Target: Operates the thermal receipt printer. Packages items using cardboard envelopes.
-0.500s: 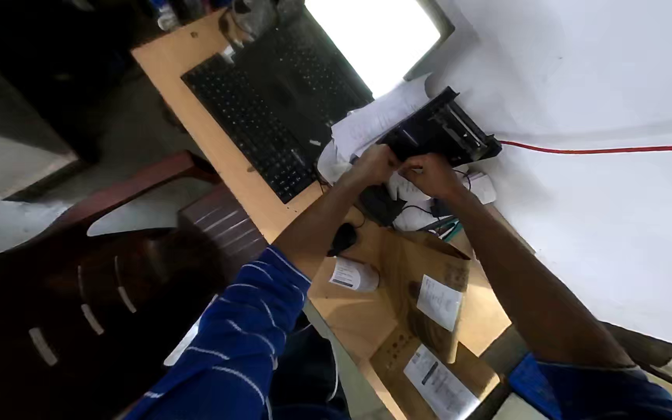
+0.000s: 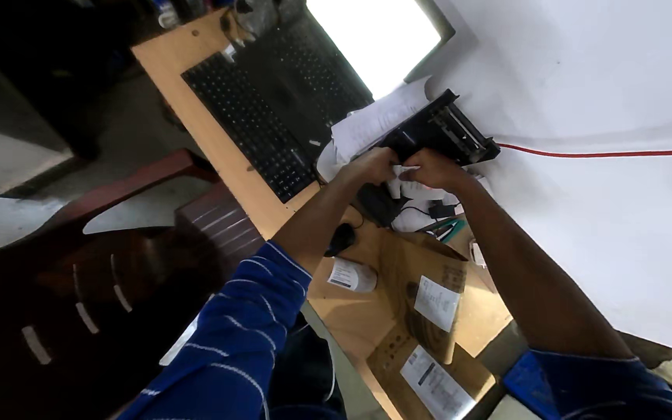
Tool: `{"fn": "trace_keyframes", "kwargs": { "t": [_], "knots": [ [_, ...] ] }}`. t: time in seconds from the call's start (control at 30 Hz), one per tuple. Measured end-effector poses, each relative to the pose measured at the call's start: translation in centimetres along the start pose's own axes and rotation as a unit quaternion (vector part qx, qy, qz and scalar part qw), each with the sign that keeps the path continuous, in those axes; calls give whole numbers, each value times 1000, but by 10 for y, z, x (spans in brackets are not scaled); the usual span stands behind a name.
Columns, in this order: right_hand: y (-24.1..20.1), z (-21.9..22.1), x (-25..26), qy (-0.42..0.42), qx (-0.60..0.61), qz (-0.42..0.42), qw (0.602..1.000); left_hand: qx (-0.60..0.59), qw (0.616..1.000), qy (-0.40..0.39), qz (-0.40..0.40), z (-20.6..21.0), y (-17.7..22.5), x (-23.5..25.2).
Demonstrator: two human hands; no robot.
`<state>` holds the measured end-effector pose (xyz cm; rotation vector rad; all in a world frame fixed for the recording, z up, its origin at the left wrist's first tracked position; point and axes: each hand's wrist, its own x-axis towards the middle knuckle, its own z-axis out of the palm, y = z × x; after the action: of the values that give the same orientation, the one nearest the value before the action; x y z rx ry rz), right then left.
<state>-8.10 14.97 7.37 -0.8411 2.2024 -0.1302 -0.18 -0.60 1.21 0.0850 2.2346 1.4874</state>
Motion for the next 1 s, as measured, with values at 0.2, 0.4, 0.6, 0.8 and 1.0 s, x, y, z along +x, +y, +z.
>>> {"fn": "trace_keyframes", "kwargs": {
  "t": [0.2,0.4,0.6,0.8,1.0],
  "knots": [
    [1,-1,-2,6,0,-16,1000,68,998,-2,8,1,7,2],
    [3,1,-6,26,-17,-32,999,56,998,-4,-25,2,7,4],
    [7,10,-15,76,-9,-70,995,44,998,-12,-33,0,7,3],
    [18,13,-13,85,-2,-104,991,54,998,-16,-36,0,6,5],
    [2,4,2,-39,-34,-26,998,14,999,3,-47,3,5,2]
  ]
}}
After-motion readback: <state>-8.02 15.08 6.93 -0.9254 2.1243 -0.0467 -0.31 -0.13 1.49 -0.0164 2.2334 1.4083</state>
